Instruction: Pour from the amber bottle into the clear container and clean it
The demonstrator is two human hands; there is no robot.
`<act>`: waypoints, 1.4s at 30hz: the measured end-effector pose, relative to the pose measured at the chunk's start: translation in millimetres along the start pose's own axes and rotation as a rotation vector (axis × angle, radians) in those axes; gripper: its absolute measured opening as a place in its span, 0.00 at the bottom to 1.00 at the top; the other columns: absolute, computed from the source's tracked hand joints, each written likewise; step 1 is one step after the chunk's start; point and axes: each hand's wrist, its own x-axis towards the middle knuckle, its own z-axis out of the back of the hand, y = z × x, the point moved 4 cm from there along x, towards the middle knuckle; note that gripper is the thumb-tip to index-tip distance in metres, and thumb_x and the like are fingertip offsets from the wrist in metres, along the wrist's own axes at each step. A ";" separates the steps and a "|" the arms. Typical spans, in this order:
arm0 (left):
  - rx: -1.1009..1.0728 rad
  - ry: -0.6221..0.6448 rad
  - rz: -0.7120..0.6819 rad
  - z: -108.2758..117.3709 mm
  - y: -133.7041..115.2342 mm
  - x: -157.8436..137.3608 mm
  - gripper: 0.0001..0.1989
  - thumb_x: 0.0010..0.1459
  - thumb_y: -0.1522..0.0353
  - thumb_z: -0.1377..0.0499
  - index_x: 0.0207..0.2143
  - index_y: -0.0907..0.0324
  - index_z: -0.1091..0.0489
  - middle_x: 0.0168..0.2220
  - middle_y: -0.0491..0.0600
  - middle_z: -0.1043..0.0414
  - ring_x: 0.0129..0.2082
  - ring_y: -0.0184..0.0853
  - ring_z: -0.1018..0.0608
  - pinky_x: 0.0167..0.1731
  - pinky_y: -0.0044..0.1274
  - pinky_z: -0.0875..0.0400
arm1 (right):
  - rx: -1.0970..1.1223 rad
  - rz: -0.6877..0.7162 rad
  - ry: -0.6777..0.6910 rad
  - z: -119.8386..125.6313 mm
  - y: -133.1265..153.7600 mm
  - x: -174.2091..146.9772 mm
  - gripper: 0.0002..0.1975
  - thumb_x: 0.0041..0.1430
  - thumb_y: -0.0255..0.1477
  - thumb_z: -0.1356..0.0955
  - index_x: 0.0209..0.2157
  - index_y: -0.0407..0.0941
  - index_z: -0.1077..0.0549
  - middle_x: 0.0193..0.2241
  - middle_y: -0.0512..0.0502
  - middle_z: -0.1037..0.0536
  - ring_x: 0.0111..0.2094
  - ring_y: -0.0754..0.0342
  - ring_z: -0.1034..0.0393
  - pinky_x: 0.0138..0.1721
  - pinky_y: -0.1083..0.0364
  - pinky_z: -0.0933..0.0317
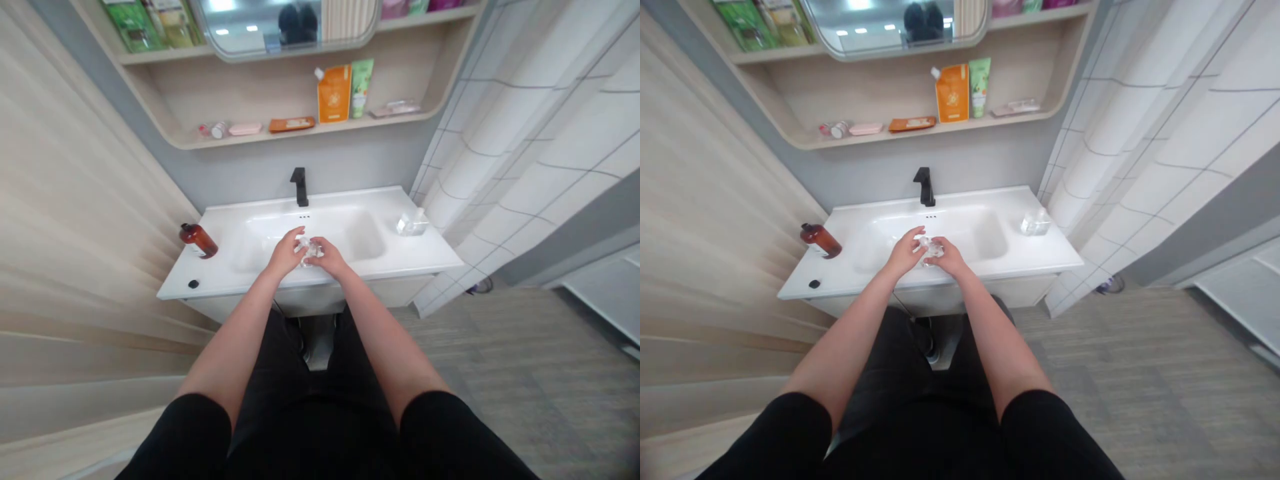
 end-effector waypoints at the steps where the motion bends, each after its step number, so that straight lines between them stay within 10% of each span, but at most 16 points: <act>1: -0.016 0.002 0.003 -0.3 -0.8 0.5 0.36 0.62 0.72 0.33 0.73 0.54 0.29 0.69 0.60 0.23 0.55 0.41 0.14 0.65 0.41 0.19 | 0.003 0.003 -0.002 -0.2 -1.2 0.5 0.39 0.40 0.40 0.14 0.55 0.51 0.22 0.53 0.46 0.15 0.53 0.42 0.22 0.61 0.42 0.28; 12: -0.010 -0.057 0.033 -5.7 -5.5 4.6 0.35 0.59 0.74 0.30 0.69 0.52 0.26 0.67 0.57 0.25 0.53 0.41 0.15 0.61 0.41 0.16 | -0.001 -0.002 -0.011 -1.0 -6.1 2.5 0.39 0.42 0.40 0.15 0.57 0.51 0.22 0.52 0.46 0.15 0.52 0.41 0.21 0.62 0.41 0.27; 23: -0.255 -0.120 0.169 -13.7 10.9 -3.5 0.47 0.58 0.62 0.24 0.77 0.56 0.33 0.41 0.48 0.15 0.60 0.47 0.14 0.67 0.41 0.23 | 0.053 0.032 0.036 -2.1 8.4 -4.9 0.38 0.40 0.40 0.14 0.55 0.51 0.22 0.57 0.45 0.15 0.56 0.41 0.21 0.63 0.42 0.29; 33: -0.332 -0.264 0.239 -24.1 14.7 -12.4 0.48 0.54 0.58 0.22 0.75 0.57 0.30 0.42 0.47 0.18 0.45 0.40 0.13 0.56 0.35 0.18 | 0.103 0.021 0.082 -2.8 10.2 -6.8 0.40 0.40 0.44 0.15 0.56 0.50 0.23 0.55 0.44 0.15 0.55 0.42 0.22 0.59 0.44 0.27; 42: 0.081 -0.108 0.209 34.7 22.9 -46.2 0.40 0.66 0.58 0.28 0.77 0.53 0.33 0.68 0.61 0.20 0.71 0.50 0.20 0.72 0.44 0.27 | 0.024 -0.014 0.033 -2.7 9.9 -4.8 0.39 0.39 0.43 0.15 0.53 0.50 0.23 0.51 0.45 0.16 0.55 0.41 0.23 0.59 0.43 0.27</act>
